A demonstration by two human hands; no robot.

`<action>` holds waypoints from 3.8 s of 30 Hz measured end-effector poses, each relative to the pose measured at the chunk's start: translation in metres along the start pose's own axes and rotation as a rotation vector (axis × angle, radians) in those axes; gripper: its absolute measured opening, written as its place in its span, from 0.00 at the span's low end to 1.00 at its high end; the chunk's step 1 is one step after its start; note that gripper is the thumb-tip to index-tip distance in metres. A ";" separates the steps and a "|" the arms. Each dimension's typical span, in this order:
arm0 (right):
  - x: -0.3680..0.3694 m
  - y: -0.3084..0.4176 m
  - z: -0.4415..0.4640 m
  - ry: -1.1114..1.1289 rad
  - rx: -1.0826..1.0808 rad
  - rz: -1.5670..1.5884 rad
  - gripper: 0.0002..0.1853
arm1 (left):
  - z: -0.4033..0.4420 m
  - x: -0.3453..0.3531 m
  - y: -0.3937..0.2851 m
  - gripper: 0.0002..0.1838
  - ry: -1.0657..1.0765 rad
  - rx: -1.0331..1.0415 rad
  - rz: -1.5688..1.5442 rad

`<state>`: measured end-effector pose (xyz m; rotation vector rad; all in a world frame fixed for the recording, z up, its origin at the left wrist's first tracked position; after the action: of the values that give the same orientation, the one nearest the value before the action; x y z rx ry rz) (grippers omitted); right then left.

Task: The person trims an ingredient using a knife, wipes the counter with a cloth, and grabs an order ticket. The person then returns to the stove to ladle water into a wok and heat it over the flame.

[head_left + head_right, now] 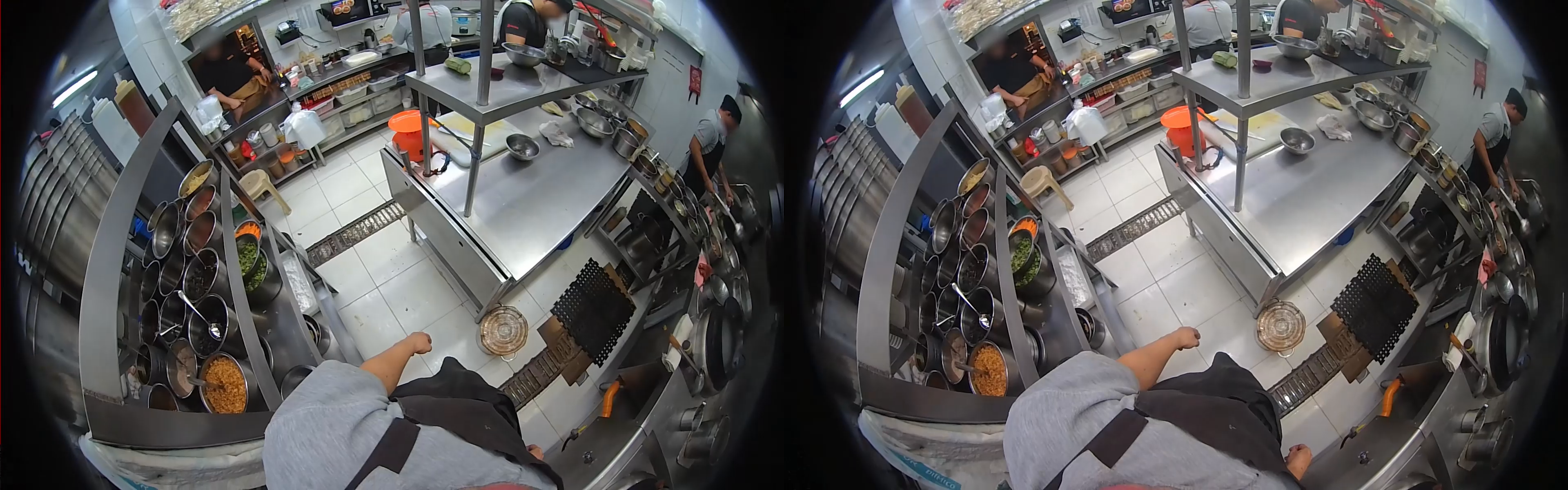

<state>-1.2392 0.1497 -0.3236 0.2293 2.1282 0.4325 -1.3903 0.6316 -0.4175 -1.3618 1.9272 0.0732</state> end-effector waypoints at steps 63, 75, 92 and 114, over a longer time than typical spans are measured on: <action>-0.047 0.156 0.237 0.290 -0.182 0.610 0.10 | 0.061 -0.182 -0.304 0.21 -0.785 0.629 0.044; -0.368 0.274 0.114 -0.073 -1.468 1.490 0.07 | 0.123 -0.153 -0.352 0.30 -0.941 0.512 0.423; -0.081 0.103 0.368 0.041 -0.075 1.016 0.14 | 0.128 -0.152 -0.354 0.29 -0.890 0.569 0.388; 0.399 -0.061 0.574 0.345 0.216 0.231 0.14 | 0.142 -0.145 -0.308 0.42 -0.834 0.212 0.015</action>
<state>-0.9858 0.3477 -0.9472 0.5631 2.5012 0.3965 -1.0377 0.6771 -0.3186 -0.9527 1.1976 0.3706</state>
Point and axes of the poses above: each hand's wrist, its own z-axis towards the middle knuckle, its own x-axis out of the palm, y = z × x, the point moved 7 cm from there along z, towards the middle knuckle, and after that the axes turned 2 degrees about -x, right-handed, at the moved point
